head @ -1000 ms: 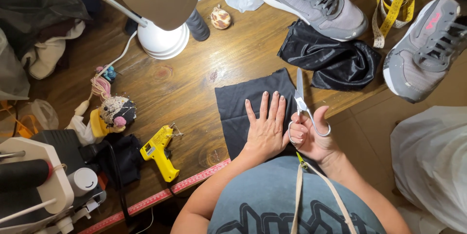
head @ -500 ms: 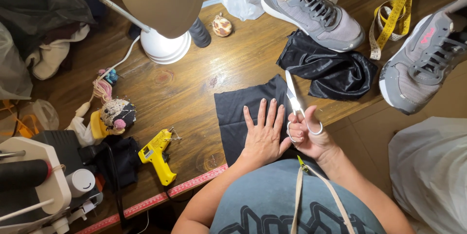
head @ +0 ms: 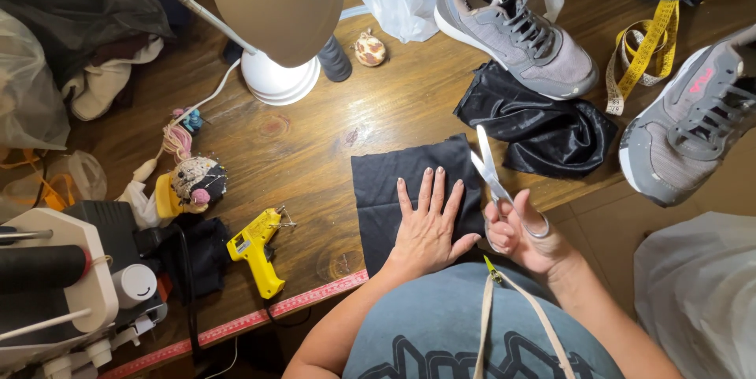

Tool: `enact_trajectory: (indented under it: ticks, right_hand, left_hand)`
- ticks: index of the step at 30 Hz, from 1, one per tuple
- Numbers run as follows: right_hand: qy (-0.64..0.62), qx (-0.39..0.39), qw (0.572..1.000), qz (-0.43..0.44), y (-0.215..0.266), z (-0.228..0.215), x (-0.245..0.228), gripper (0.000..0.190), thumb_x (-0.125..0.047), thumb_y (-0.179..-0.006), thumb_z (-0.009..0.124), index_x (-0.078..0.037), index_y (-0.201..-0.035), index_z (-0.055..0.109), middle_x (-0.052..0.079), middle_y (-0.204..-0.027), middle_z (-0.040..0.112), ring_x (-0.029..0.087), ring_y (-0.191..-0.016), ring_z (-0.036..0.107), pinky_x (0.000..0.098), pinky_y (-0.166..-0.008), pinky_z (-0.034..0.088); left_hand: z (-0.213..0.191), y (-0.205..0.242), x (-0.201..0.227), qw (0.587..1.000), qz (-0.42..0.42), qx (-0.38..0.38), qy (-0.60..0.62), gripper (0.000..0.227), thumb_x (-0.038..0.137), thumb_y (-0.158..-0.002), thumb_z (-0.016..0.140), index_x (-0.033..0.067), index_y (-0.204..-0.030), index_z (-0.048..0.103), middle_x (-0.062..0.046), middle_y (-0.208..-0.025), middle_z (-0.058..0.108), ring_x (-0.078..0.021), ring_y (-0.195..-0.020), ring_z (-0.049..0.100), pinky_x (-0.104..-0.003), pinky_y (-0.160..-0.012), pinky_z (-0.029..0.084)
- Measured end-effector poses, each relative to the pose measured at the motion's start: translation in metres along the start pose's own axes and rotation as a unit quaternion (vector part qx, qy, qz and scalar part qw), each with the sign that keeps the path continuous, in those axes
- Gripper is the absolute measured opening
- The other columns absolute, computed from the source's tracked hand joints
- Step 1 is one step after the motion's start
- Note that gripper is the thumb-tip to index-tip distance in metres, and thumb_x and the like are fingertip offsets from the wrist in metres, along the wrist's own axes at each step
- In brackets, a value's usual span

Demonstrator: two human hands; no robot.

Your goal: The person cuts a piece of black fabric using scissors on a wooden table, then moves to a sewing machine to place the fabric and thread a spool of black thread. The person also briefly opens a box of earbuds and handles a glue gun.

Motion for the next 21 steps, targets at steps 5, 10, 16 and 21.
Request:
enact_trajectory:
  ticks: [5, 10, 16, 21]
  right_hand:
    - [0.062, 0.018, 0.998, 0.018, -0.005, -0.017, -0.002, 0.077, -0.079, -0.093, 0.05, -0.004, -0.109, 0.059, -0.003, -0.067, 0.045, 0.013, -0.063, 0.058, 0.026, -0.056, 0.049]
    - [-0.028, -0.012, 0.999, 0.026, -0.036, 0.002, -0.012, 0.082, -0.085, -0.089, 0.049, -0.006, -0.11, 0.058, -0.004, -0.068, 0.039, 0.014, -0.065, 0.052, 0.0262, -0.058, 0.045]
    - [-0.16, -0.04, 0.986, 0.022, -0.044, 0.043, -0.024, 0.092, -0.093, -0.074, 0.054, -0.005, -0.103, 0.059, -0.003, -0.069, 0.041, 0.015, -0.067, 0.054, 0.026, -0.062, 0.049]
    - [-0.165, -0.07, 0.984, 0.002, -0.056, 0.011, -0.008, 0.078, -0.082, -0.082, 0.058, -0.008, -0.105, 0.054, -0.007, -0.067, 0.037, 0.01, -0.063, 0.052, 0.0211, -0.056, 0.048]
  left_hand:
    - [0.0, -0.001, 0.001, 1.0, 0.0, -0.011, 0.0, 0.096, 0.07, -0.092, 0.044, 0.0061, -0.161, 0.027, -0.032, -0.165, 0.021, -0.0483, -0.156, 0.01, -0.084, -0.113, -0.003]
    - [0.0, -0.001, 0.002, 1.0, 0.003, -0.009, -0.01, 0.097, 0.071, -0.091, 0.044, 0.0062, -0.161, 0.027, -0.033, -0.165, 0.021, -0.0488, -0.156, 0.009, -0.084, -0.113, -0.004]
    - [0.005, 0.0, 0.0, 1.0, 0.002, 0.016, -0.018, 0.097, 0.071, -0.09, 0.045, 0.0056, -0.16, 0.03, -0.034, -0.163, 0.024, -0.0498, -0.155, 0.012, -0.084, -0.113, -0.002]
    - [0.007, 0.0, 0.0, 1.0, -0.001, 0.007, -0.025, 0.096, 0.071, -0.09, 0.044, 0.0064, -0.16, 0.03, -0.033, -0.165, 0.022, -0.0487, -0.156, 0.01, -0.084, -0.113, -0.002]
Point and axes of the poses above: each hand's wrist, its own y-axis away from the middle knuckle, its own z-axis out of the palm, x = y × z, the point moved 5 cm from there along -y, towards the middle knuckle
